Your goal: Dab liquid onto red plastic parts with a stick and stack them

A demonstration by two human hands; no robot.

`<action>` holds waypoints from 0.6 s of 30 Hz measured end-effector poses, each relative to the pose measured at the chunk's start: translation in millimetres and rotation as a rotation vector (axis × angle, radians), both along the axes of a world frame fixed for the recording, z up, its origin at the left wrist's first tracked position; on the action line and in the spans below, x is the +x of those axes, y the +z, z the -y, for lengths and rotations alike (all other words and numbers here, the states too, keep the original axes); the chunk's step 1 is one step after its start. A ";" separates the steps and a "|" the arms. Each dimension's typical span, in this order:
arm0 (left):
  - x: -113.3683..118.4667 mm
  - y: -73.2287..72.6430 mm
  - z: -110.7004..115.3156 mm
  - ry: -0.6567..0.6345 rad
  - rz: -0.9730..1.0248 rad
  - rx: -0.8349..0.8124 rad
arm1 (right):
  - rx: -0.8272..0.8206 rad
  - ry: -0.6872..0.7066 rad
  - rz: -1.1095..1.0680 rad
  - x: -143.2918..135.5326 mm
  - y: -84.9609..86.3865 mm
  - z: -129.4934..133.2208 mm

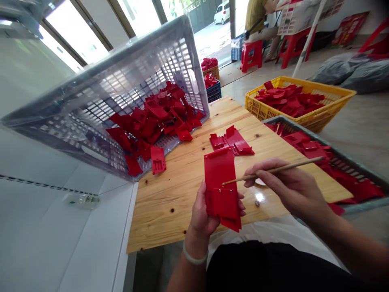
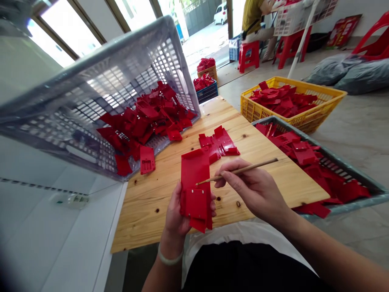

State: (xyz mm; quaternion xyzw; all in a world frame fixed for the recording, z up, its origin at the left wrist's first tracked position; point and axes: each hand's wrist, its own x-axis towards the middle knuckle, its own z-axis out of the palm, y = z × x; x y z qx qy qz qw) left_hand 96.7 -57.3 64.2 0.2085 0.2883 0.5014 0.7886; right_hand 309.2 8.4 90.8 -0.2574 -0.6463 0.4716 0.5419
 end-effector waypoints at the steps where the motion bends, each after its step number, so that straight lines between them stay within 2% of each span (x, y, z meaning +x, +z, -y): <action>1: -0.4 -0.6 -0.4 0.005 -0.004 -0.002 | -0.003 0.008 0.002 0.5 -0.4 0.4; 9: -0.5 -5.7 -1.9 -0.025 0.002 0.021 | -0.016 -0.028 0.040 -1.1 -8.3 -2.9; 12: -6.3 -9.0 -10.9 0.015 -0.028 -0.003 | -0.005 -0.102 0.032 -2.4 -9.1 -6.6; 15: -22.4 -16.7 -40.3 0.233 -0.175 -0.074 | -0.046 -0.225 0.016 0.9 -9.2 -8.2; 18: -41.4 -26.1 -89.8 0.486 -0.347 -0.118 | -0.115 -0.303 -0.021 9.0 -13.0 -8.2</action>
